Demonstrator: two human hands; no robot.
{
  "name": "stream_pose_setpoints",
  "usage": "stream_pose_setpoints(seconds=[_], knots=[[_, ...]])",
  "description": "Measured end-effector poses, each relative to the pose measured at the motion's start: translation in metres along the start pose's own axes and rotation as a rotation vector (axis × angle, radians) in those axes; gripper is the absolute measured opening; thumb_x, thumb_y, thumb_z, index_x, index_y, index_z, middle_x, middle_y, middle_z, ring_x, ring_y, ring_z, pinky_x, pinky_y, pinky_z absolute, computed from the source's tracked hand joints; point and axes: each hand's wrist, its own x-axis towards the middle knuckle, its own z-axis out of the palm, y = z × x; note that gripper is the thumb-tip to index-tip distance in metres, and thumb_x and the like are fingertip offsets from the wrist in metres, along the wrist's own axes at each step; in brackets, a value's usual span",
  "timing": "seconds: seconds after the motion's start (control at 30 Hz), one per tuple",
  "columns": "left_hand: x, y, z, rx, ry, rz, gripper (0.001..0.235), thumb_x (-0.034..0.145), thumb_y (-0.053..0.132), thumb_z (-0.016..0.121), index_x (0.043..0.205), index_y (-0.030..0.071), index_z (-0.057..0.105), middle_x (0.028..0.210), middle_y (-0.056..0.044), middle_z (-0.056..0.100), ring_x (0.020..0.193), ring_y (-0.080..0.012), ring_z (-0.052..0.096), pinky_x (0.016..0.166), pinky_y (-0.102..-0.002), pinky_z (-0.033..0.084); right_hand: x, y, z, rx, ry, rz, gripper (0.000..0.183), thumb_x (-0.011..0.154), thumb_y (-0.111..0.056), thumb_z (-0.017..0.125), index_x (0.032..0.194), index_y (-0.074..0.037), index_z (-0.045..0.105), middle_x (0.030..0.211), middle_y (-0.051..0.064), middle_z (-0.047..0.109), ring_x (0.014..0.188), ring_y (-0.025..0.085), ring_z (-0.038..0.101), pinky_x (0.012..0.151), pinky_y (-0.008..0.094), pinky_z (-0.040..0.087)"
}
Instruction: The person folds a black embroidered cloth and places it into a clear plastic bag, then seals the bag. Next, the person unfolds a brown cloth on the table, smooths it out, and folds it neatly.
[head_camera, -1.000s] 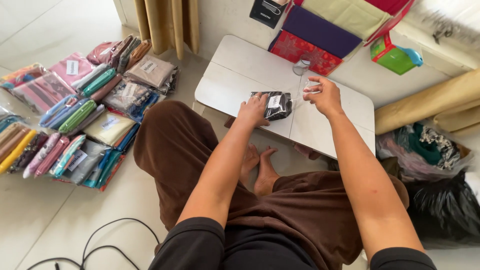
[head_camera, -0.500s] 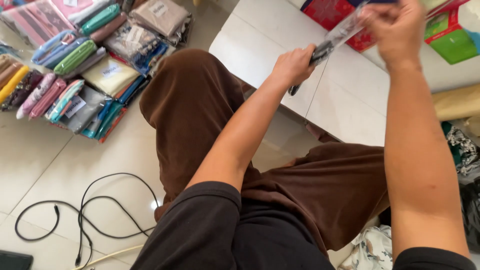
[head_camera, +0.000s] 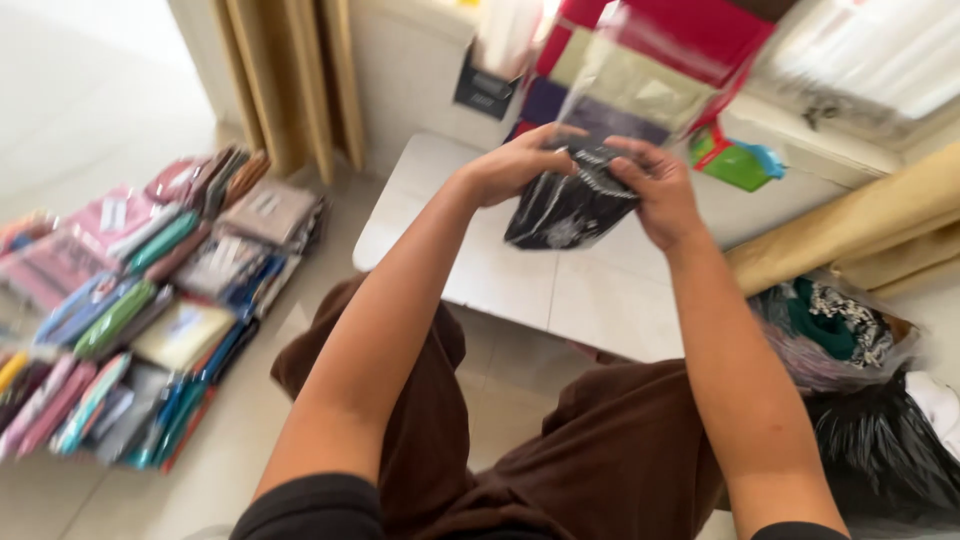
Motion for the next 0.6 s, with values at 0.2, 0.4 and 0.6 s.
stream_pose_setpoints(seconds=[0.2,0.4,0.6], knots=[[0.072,-0.062,-0.010,0.174,0.101,0.142,0.033,0.099,0.039,0.072,0.113,0.010,0.075,0.090,-0.009,0.076,0.089,-0.0153,0.071,0.079,-0.035,0.060,0.003,-0.004,-0.019,-0.117,0.202,-0.016,0.017,0.093,-0.019,0.082,0.107,-0.008,0.079,0.088,0.008,0.078,0.082,0.008,0.072,0.077,0.024,0.061],[0.087,-0.084,-0.008,0.062,0.004,0.069,0.035,0.104,0.036,0.063,0.121,0.007,0.072,0.108,-0.012,0.075,0.104,-0.0178,0.068,0.096,-0.041,0.056,0.000,0.036,-0.052,-0.017,0.233,0.097,0.015,0.094,-0.021,0.080,0.104,-0.010,0.080,0.086,0.008,0.077,0.082,0.013,0.075,0.075,0.028,0.063],[0.104,-0.104,-0.011,0.244,0.161,0.083,0.030,0.107,0.033,0.059,0.120,0.012,0.077,0.112,-0.005,0.077,0.112,-0.0118,0.064,0.104,-0.038,0.050,0.018,0.043,-0.057,-0.088,0.191,0.174,0.013,0.095,-0.018,0.079,0.103,-0.007,0.080,0.093,0.007,0.078,0.092,0.008,0.068,0.085,0.028,0.060]])
